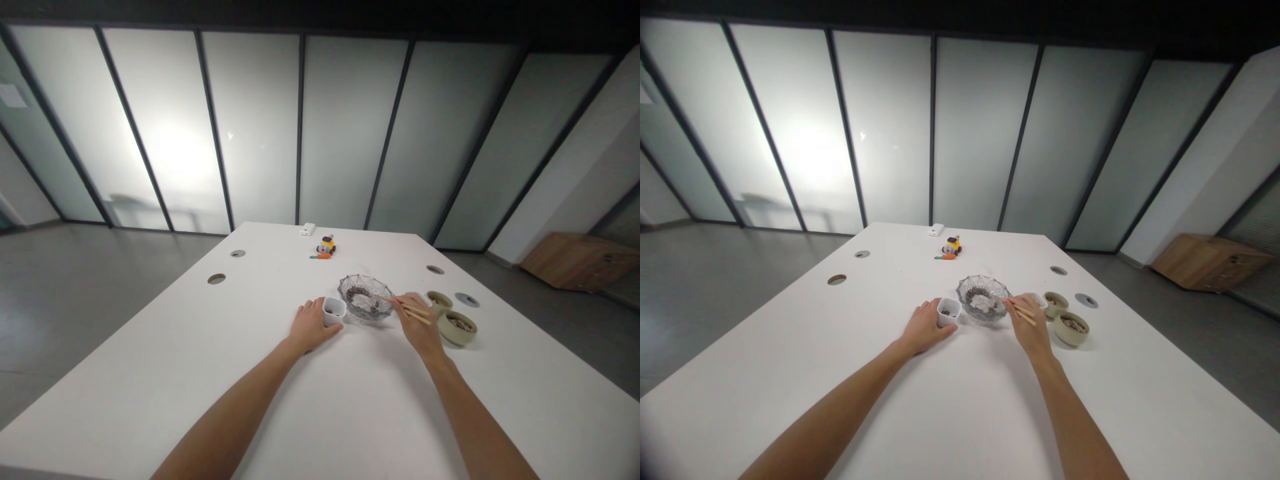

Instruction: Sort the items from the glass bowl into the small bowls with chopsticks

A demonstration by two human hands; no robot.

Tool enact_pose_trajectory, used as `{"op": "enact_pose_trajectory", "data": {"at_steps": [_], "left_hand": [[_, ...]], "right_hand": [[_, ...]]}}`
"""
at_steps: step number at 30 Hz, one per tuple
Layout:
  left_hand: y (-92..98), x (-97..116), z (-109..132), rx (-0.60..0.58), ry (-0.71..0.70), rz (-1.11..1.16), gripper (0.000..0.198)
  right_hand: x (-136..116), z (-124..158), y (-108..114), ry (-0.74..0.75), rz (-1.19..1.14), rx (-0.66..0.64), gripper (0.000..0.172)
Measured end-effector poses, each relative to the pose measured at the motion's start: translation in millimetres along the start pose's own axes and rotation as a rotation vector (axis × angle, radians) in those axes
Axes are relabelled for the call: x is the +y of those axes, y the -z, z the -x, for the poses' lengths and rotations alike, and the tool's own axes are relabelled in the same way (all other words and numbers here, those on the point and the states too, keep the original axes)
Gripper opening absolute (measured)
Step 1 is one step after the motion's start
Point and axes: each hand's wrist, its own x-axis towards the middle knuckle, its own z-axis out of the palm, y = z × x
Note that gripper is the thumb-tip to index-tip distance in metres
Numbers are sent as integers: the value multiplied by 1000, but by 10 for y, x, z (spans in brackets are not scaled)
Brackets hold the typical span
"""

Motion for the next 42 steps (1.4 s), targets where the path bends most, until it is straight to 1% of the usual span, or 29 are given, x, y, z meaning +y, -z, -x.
{"op": "enact_pose_trajectory", "data": {"at_steps": [3,6,9,14,18,23,27,33,40,42], "left_hand": [[0,3,-1,7,0,8,53],[17,20,5,5,5,9,53],[42,41,16,-4,9,3,52],[65,56,29,-2,6,2,51],[72,56,28,-11,6,0,51],[63,47,26,-21,12,-4,52],[63,49,30,-16,11,2,53],[84,66,35,-12,7,3,53],[118,97,38,-30,21,-15,52],[125,102,38,-34,25,-16,53]], "right_hand": [[-1,5,-13,20,-8,23,43],[-2,17,-42,30,-28,-11,41],[-10,28,-78,13,-48,-65,45],[-48,38,-103,-37,-59,-99,50],[-65,42,-94,-45,-53,-79,49],[-71,34,-86,-15,-30,-29,46],[-80,39,-85,-9,-32,-53,44],[-47,58,-96,-10,-19,-92,45],[-75,38,-98,-18,-36,-72,48],[-90,24,-82,-14,-28,-49,48]]}}
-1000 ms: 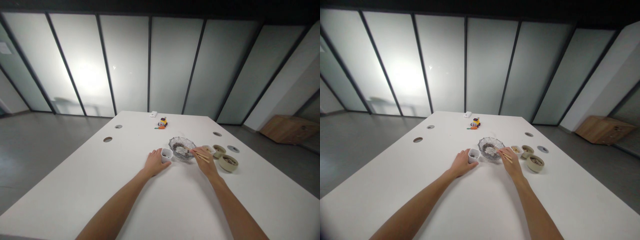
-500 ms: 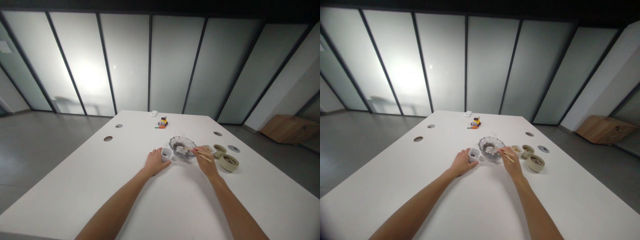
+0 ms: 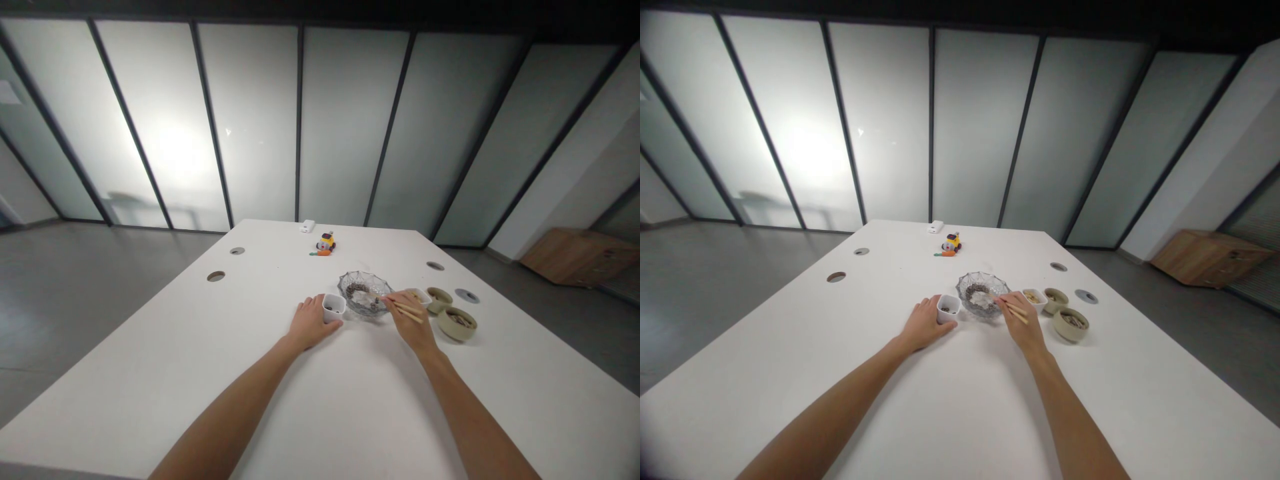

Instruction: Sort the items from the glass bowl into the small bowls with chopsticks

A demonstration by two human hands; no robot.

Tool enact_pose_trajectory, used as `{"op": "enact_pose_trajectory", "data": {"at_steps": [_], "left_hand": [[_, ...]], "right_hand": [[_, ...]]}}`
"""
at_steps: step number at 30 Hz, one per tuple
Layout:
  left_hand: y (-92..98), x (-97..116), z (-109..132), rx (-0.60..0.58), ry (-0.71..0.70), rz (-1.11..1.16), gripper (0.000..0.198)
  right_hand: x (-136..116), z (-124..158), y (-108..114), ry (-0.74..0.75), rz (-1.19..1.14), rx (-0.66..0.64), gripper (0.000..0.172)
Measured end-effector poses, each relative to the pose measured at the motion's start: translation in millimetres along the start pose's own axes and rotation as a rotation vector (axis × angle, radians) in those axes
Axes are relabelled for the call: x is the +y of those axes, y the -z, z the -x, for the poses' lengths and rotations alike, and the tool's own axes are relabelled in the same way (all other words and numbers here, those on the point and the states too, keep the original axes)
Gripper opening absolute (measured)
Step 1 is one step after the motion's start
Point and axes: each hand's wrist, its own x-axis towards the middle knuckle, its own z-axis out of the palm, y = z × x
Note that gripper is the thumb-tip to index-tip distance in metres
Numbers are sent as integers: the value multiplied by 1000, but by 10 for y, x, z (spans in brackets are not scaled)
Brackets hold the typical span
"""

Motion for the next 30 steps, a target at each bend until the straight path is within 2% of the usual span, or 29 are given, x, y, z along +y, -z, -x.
{"op": "enact_pose_trajectory", "data": {"at_steps": [3,6,10,14,17,20,25,30], "left_hand": [[-1,-4,-1,-4,2,4,53],[-13,-16,-4,5,-6,13,52],[-28,-26,-2,23,-16,16,52],[-29,-29,1,18,-15,12,50],[-31,-33,0,20,-19,10,50],[-40,-39,-5,24,-21,14,51],[-55,-42,-14,20,-17,4,52],[-77,-60,-25,19,-15,7,52]], "right_hand": [[-48,-32,29,-32,17,107,45],[-148,-56,24,-180,-105,212,40],[-305,-48,-46,-310,-423,161,34],[-284,-31,-67,-326,-415,187,34],[-141,-29,-25,-252,-187,262,38],[-11,-25,-4,-99,9,212,44],[60,7,-62,6,11,41,44],[110,32,-96,13,-20,25,39]]}}
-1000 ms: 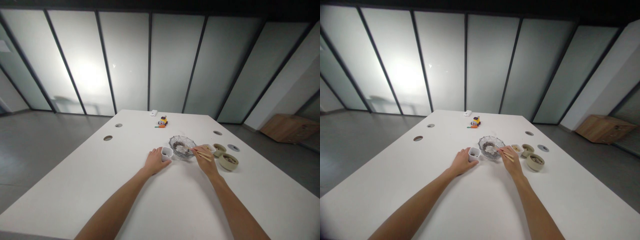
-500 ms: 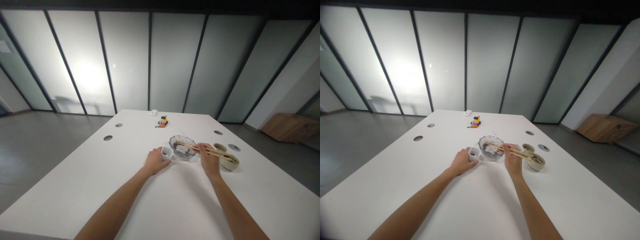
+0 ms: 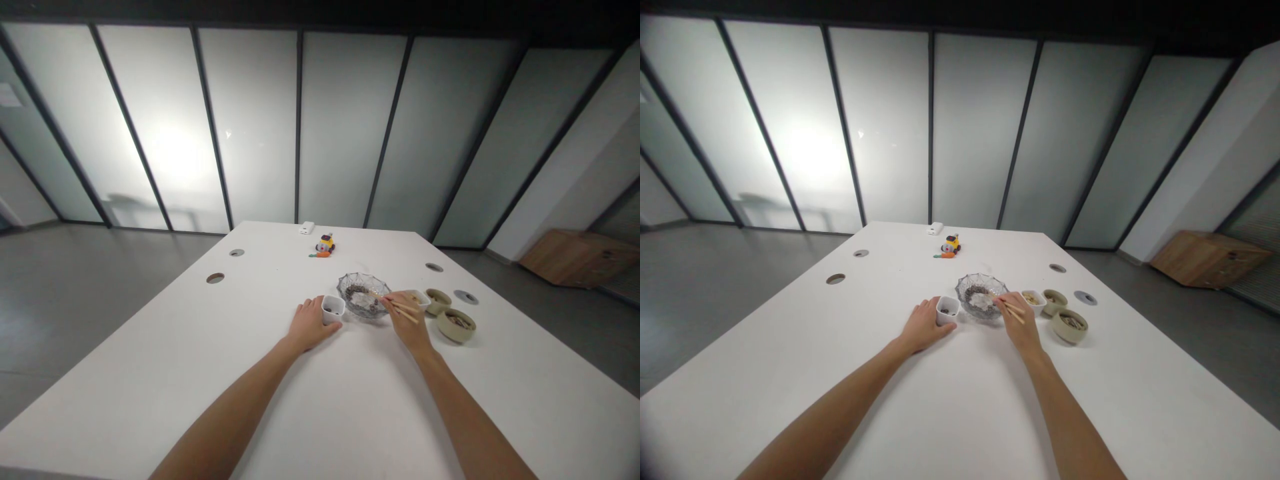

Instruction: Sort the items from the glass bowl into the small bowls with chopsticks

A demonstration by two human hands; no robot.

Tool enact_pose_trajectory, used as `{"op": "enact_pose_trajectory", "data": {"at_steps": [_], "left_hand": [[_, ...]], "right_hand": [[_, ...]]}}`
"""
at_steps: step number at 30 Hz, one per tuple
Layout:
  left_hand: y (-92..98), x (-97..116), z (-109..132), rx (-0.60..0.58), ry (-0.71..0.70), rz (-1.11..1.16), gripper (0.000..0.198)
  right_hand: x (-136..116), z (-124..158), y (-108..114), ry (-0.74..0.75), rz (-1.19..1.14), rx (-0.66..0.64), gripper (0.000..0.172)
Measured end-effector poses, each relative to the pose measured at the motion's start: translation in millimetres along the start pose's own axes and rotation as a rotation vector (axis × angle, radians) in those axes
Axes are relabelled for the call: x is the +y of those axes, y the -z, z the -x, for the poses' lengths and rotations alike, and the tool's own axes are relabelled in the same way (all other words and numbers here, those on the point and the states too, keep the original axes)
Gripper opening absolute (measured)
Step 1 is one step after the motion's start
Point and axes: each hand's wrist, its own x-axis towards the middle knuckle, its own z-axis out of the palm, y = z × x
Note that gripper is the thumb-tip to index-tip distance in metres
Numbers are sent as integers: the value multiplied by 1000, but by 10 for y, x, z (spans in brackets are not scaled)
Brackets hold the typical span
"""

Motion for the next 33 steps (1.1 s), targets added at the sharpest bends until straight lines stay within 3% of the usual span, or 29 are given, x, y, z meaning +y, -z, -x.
{"op": "enact_pose_trajectory", "data": {"at_steps": [33], "left_hand": [[75,56,24,-7,-2,2,51]], "right_hand": [[-33,-1,-5,-12,-2,-21,37]]}}
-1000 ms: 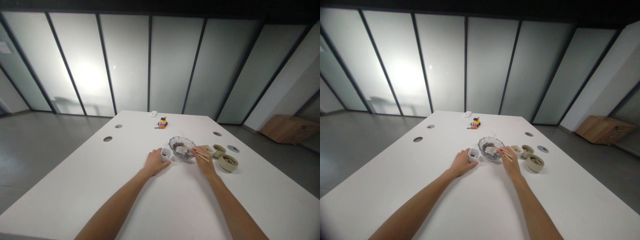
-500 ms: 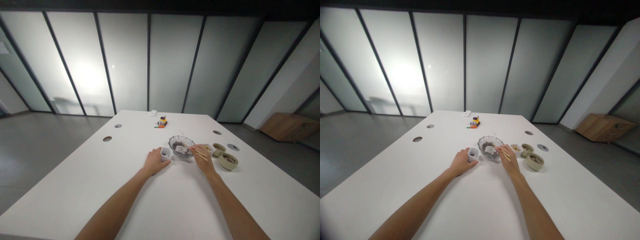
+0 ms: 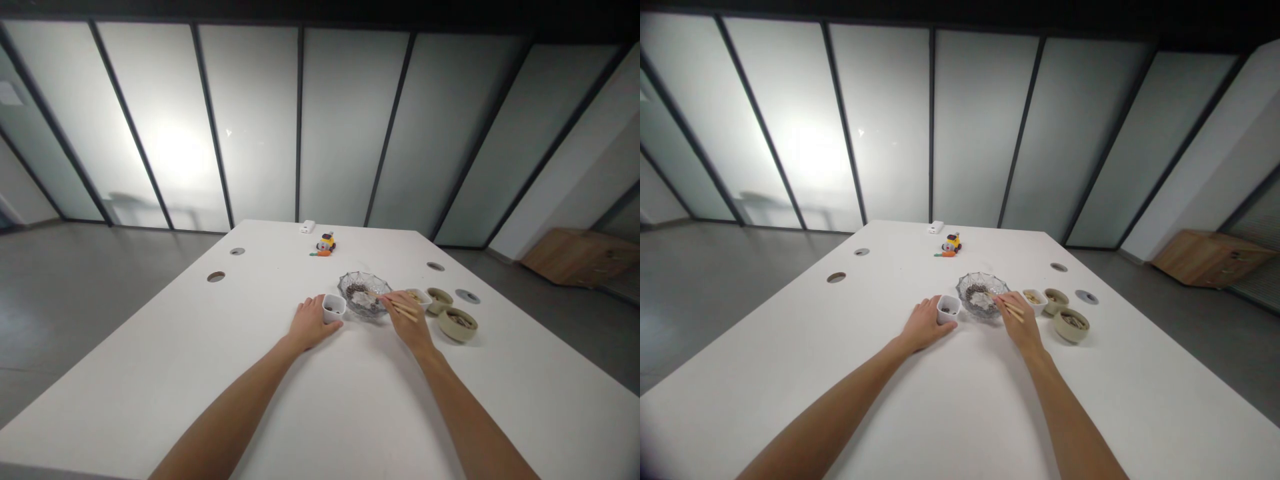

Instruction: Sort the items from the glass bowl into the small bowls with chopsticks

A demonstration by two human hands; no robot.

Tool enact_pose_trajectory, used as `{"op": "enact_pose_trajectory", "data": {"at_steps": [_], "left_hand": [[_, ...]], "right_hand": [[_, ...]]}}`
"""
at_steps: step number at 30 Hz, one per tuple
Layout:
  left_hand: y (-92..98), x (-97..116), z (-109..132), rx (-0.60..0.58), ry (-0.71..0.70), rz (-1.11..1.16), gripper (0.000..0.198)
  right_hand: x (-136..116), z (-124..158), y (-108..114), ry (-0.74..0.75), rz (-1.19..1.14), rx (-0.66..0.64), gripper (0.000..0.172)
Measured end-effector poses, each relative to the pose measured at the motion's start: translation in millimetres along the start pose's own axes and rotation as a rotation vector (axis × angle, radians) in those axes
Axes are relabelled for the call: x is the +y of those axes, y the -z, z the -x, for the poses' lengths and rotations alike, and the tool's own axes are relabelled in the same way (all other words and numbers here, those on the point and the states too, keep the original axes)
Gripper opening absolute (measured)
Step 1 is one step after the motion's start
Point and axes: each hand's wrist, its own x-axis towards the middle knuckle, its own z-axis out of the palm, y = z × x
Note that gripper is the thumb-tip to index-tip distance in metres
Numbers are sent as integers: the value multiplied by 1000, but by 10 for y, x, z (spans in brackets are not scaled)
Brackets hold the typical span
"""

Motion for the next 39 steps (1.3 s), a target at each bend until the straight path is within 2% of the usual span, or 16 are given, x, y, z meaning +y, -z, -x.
{"op": "enact_pose_trajectory", "data": {"at_steps": [6,9,12,15,17,20,22,25,30,39], "left_hand": [[-44,-36,-7,16,-1,7,50],[-54,-46,-11,14,-3,24,50],[-44,-40,-11,6,-3,21,53],[-27,-24,-6,6,0,15,53],[-23,-18,-5,5,6,14,52],[-35,-24,-9,0,6,15,53],[-44,-30,-13,3,-2,17,54],[-40,-31,-11,15,-10,15,53],[-15,-18,2,3,-9,5,50],[-11,-6,-2,-4,3,0,51]], "right_hand": [[-34,-57,55,2,24,110,43],[-101,-101,106,-78,12,207,43],[-221,-114,125,-237,-199,251,39],[-367,-101,122,-315,-377,165,37],[-439,-94,129,-262,-298,128,38],[-450,-89,146,-103,-58,170,39],[-392,-83,144,-16,29,162,40],[-260,-69,99,47,43,97,38],[-116,-60,-26,49,-17,12,39],[-116,-51,-98,-22,-84,-35,43]]}}
